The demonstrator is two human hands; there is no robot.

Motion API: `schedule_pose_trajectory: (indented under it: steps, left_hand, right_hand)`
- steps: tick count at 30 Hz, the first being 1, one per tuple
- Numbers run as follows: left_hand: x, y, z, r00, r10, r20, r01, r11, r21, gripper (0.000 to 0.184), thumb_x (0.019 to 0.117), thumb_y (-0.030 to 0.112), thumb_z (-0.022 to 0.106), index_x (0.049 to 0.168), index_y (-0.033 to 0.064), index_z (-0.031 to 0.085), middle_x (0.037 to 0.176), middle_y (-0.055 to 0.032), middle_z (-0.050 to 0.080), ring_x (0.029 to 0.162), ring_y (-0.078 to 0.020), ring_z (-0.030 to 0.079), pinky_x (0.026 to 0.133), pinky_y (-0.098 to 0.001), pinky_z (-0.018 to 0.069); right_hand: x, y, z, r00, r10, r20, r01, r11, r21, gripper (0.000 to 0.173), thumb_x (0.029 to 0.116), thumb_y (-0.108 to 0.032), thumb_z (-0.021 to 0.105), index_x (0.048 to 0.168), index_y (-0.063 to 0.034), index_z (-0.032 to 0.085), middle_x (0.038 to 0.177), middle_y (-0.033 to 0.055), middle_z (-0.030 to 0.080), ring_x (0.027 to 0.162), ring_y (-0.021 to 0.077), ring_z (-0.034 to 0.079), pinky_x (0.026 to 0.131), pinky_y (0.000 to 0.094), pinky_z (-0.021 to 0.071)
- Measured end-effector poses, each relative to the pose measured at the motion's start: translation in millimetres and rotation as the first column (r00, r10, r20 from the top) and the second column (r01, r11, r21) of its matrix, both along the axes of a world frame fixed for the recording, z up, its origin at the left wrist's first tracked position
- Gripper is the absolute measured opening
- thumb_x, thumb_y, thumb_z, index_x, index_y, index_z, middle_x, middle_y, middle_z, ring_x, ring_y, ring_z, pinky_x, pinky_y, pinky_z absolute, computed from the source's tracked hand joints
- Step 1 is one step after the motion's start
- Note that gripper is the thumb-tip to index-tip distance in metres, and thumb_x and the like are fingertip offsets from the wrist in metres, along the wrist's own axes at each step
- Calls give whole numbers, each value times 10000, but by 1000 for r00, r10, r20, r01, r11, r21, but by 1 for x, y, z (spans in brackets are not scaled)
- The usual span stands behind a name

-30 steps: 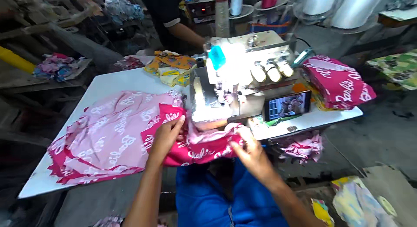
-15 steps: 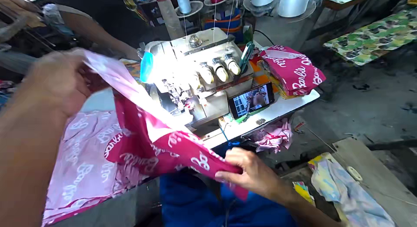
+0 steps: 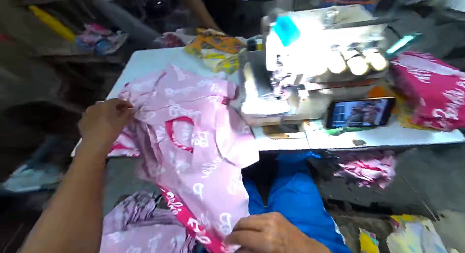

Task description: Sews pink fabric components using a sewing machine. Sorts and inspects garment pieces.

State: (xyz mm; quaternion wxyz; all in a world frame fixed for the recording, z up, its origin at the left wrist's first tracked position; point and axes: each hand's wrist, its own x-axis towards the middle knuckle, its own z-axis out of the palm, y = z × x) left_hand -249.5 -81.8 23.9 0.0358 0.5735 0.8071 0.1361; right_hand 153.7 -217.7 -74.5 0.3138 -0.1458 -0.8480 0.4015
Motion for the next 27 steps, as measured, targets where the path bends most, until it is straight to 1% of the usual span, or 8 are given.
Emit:
schedule_pose_trajectory:
  steps: [3, 6, 13, 16, 20, 24, 26, 27]
  left_hand:
    - [-25, -50, -27, 994, -97, 44, 89, 985, 147, 264, 1041, 95, 574, 1204, -102, 639, 1180, -365, 628, 1100, -573, 603, 945, -759, 424]
    - [-13, -95, -46, 983, -150, 105, 119, 960, 252, 230, 1051, 146, 578, 1181, -26, 659, 1206, -242, 652, 1042, -397, 669, 911, -606, 530]
    - [19, -105, -69, 945, -323, 58, 252, 826, 505, 202, 992, 103, 642, 1054, -75, 716, 1077, -214, 681, 921, -209, 677, 873, -341, 554]
    - [23, -94, -78, 941, -336, 31, 274, 815, 511, 190, 989, 120, 658, 1066, -37, 730, 1073, -194, 682, 904, -230, 671, 835, -355, 553]
    - [26, -81, -89, 949, -315, -23, 292, 845, 449, 192, 967, 161, 697, 1081, 17, 751, 1103, -201, 655, 927, -324, 638, 822, -476, 513]
    - [23, -95, -64, 965, -256, 64, 185, 829, 528, 266, 1002, 177, 644, 1098, -67, 690, 1231, -251, 628, 937, -297, 661, 784, -451, 557]
    - [30, -113, -44, 938, -236, 253, 49, 815, 578, 314, 1033, 250, 603, 1215, -5, 619, 1216, -80, 640, 849, -66, 637, 727, -259, 556]
    - [45, -121, -34, 896, -253, 364, -4, 816, 578, 273, 1035, 266, 597, 1231, 76, 601, 1090, 49, 648, 713, 37, 589, 624, -169, 521]
  right_hand:
    - [-4, 29, -14, 994, -108, 28, 107, 993, 43, 136, 1007, -158, 634, 1014, -95, 754, 962, 25, 737, 864, 107, 712, 752, 265, 599]
    - [-15, 70, -13, 975, -205, 83, 200, 978, 66, 175, 1020, -166, 603, 1025, -83, 758, 968, 35, 726, 852, 107, 699, 761, 273, 598]
    - [-84, 144, -12, 906, -423, -21, 422, 898, 127, 121, 967, -72, 655, 1042, -35, 742, 946, 84, 663, 741, 133, 645, 671, 290, 575]
    - [-105, 153, -17, 878, -478, 1, 474, 871, 127, 126, 948, -98, 708, 1056, -37, 733, 960, 106, 649, 746, 185, 645, 665, 352, 569]
    - [-110, 150, -17, 876, -482, 23, 478, 874, 92, 71, 932, -70, 720, 984, -29, 745, 965, 126, 645, 758, 205, 649, 678, 366, 572]
    - [-80, 132, 17, 930, -365, -31, 345, 900, -267, 98, 1027, -63, 590, 1099, -3, 620, 773, 78, 697, 554, 113, 674, 554, 261, 604]
    - [-53, 123, 41, 936, -334, -108, 299, 919, -258, 90, 1047, -68, 552, 1105, -8, 586, 754, 57, 701, 575, 100, 691, 574, 246, 618]
    - [-38, 119, 57, 924, -364, -118, 346, 926, -150, 89, 1044, -68, 556, 1094, -6, 594, 772, 44, 682, 589, 81, 670, 579, 223, 602]
